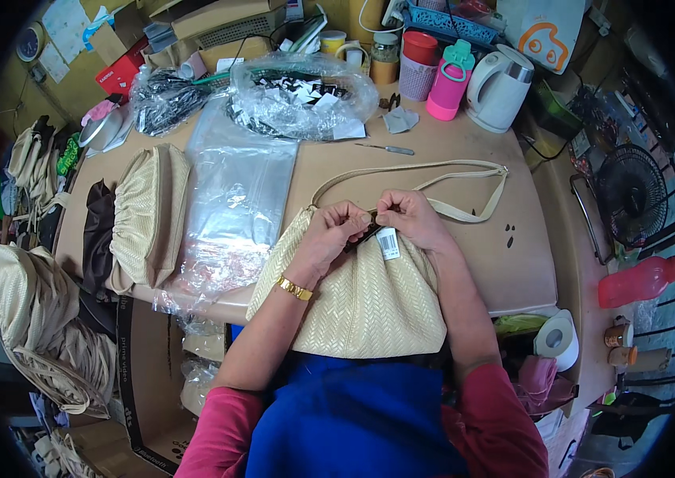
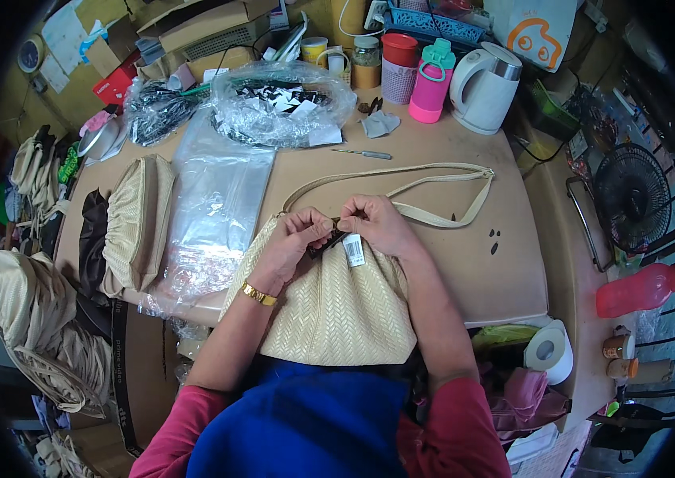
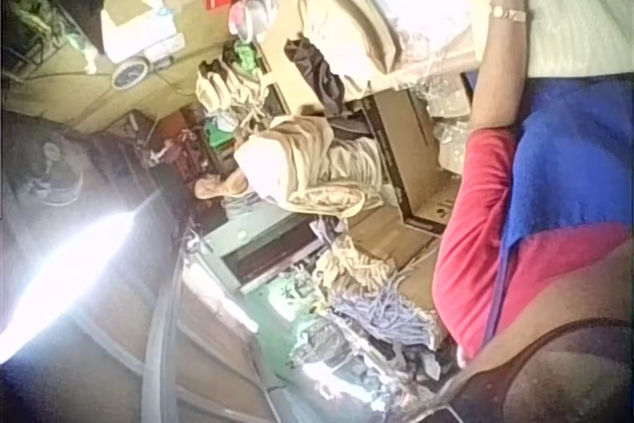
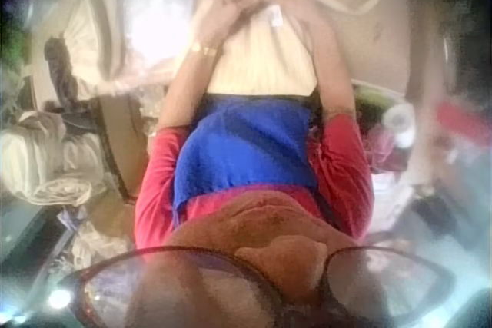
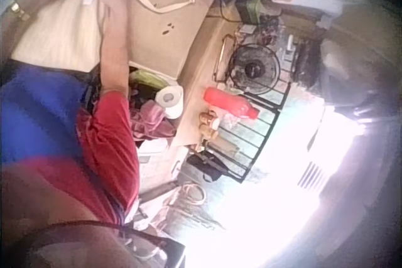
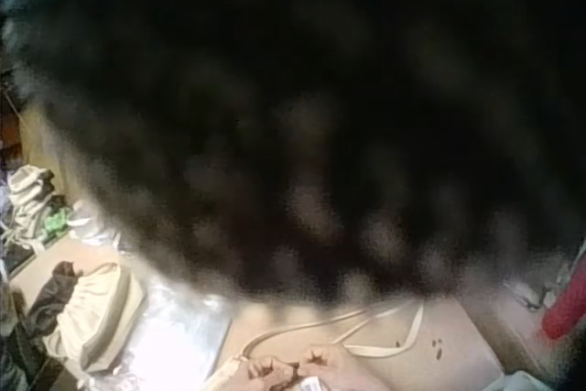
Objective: The person attaches a lining to a cream-colored bag, using a needle and thread to stitch the fabric parts together at a workshop table. They pull the thread through the material, turn the bag over to check the work, and then repeat the stitching process on another part of the bag.
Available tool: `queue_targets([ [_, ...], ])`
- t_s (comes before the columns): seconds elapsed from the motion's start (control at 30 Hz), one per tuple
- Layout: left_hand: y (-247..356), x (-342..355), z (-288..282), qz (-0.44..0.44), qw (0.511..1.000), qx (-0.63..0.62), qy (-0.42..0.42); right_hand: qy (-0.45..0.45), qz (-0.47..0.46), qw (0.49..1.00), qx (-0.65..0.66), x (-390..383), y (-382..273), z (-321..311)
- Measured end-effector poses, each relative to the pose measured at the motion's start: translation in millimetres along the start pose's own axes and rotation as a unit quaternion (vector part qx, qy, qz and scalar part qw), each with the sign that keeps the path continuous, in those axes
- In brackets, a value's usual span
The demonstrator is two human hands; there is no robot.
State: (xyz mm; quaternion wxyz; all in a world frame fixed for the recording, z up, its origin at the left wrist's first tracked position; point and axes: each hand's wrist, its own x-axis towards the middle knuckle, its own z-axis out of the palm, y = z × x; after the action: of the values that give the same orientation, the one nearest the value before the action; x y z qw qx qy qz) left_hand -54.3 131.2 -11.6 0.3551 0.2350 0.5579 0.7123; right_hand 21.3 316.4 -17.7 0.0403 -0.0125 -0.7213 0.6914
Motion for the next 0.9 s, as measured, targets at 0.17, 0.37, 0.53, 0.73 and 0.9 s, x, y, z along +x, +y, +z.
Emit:
queue_targets([
  [0.17,-0.4,-15.3,1.7,0.022,0.979,0.204,0.003,0.055,-0.02,0.995,-0.075,-8.5,-20.4,-20.4],
  [0.37,44.3,-47.8,0.4,0.26,0.787,0.553,0.09,0.388,0.042,0.758,-0.523,-6.8,-13.2,-161.8],
  [0.53,16.9,-29.2,-69.0,0.049,0.835,0.525,0.159,0.267,0.186,0.77,-0.548,-7.3,21.7,-224.8],
  [0.73,21.9,-46.4,-86.9,-0.072,0.983,0.168,-0.006,0.076,0.141,0.786,-0.597,-30.8,-13.2,-218.4],
  [0.9,80.2,-80.9,-56.6,0.006,0.984,0.128,-0.122,0.29,-0.037,0.815,-0.5,-66.3,-74.9,-268.1],
])
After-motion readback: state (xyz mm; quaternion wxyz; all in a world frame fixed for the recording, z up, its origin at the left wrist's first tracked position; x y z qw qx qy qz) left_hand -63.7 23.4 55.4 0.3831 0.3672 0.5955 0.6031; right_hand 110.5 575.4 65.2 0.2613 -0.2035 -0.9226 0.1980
